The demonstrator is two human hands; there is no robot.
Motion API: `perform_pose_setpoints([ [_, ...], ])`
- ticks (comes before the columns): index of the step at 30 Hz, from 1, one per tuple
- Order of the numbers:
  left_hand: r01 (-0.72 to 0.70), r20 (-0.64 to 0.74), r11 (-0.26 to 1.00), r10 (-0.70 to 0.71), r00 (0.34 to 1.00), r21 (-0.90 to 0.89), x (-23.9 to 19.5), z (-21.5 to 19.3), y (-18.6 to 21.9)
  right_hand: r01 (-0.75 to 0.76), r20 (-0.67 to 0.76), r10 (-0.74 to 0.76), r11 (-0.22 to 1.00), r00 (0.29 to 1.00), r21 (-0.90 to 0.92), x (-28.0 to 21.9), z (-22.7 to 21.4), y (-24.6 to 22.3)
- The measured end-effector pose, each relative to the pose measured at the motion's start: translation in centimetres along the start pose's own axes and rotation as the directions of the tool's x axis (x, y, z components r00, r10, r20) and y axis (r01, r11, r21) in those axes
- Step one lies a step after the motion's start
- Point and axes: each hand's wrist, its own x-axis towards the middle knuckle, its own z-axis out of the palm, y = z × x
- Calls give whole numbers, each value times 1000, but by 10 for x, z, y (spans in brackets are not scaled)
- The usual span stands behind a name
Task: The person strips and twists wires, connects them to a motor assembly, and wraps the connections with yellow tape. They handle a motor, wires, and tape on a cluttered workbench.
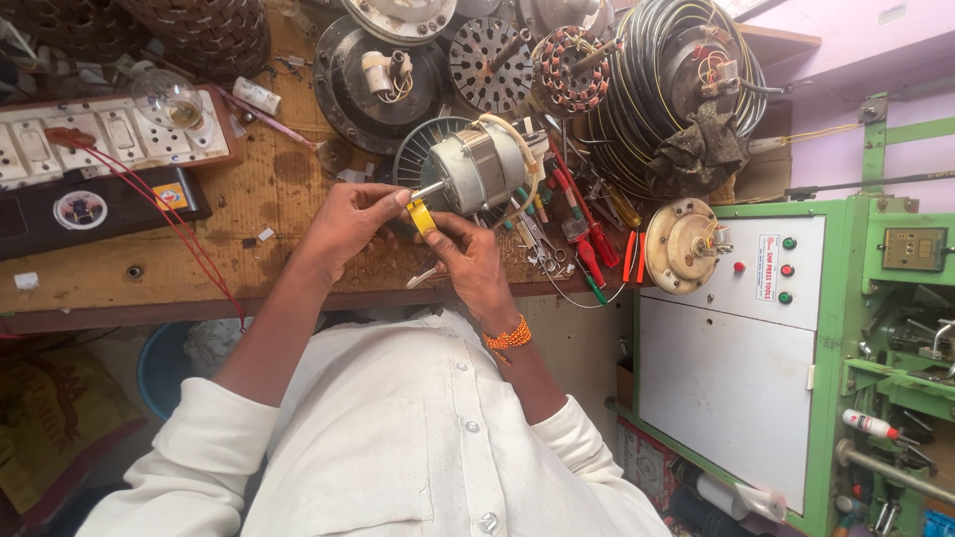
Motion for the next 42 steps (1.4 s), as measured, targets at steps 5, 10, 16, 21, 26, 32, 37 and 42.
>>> perform_pose_setpoints([
  [5, -119, -51, 989, 124, 991, 91, -9, 6, 6, 3, 26, -3, 1000, 1000, 1, 1, -3, 4],
  [10, -352, -137, 861, 424, 895, 367, -18, 12, 6, 13, 46, -16, 998, 999, 68, 2, -2, 3],
  [16, -530, -132, 577, 743, 656, 621, -22, 22, -1, -37, 34, 34, 994, 999, 104, -4, 2, -21],
  [21, -509, -119, 511, 777, 618, 692, -25, 22, -11, -98, 124, 78, 982, 989, 161, -15, -7, -60],
  [26, -591, -86, 511, 797, 598, 625, -23, 24, -16, 18, 256, 17, 991, 967, -135, 10, -18, -94],
  [32, -565, -188, 539, 806, 561, 624, -30, 35, -16, 84, 281, 28, 922, 959, -378, 55, -14, -120],
  [37, -512, -206, 444, 866, 456, 735, -35, 33, -9, 19, 182, 91, 850, 979, -527, 78, -6, -124],
  [42, -543, -144, 393, 884, 444, 742, -39, 31, -2, 204, 113, -170, 796, 979, -570, 95, 12, -120],
])
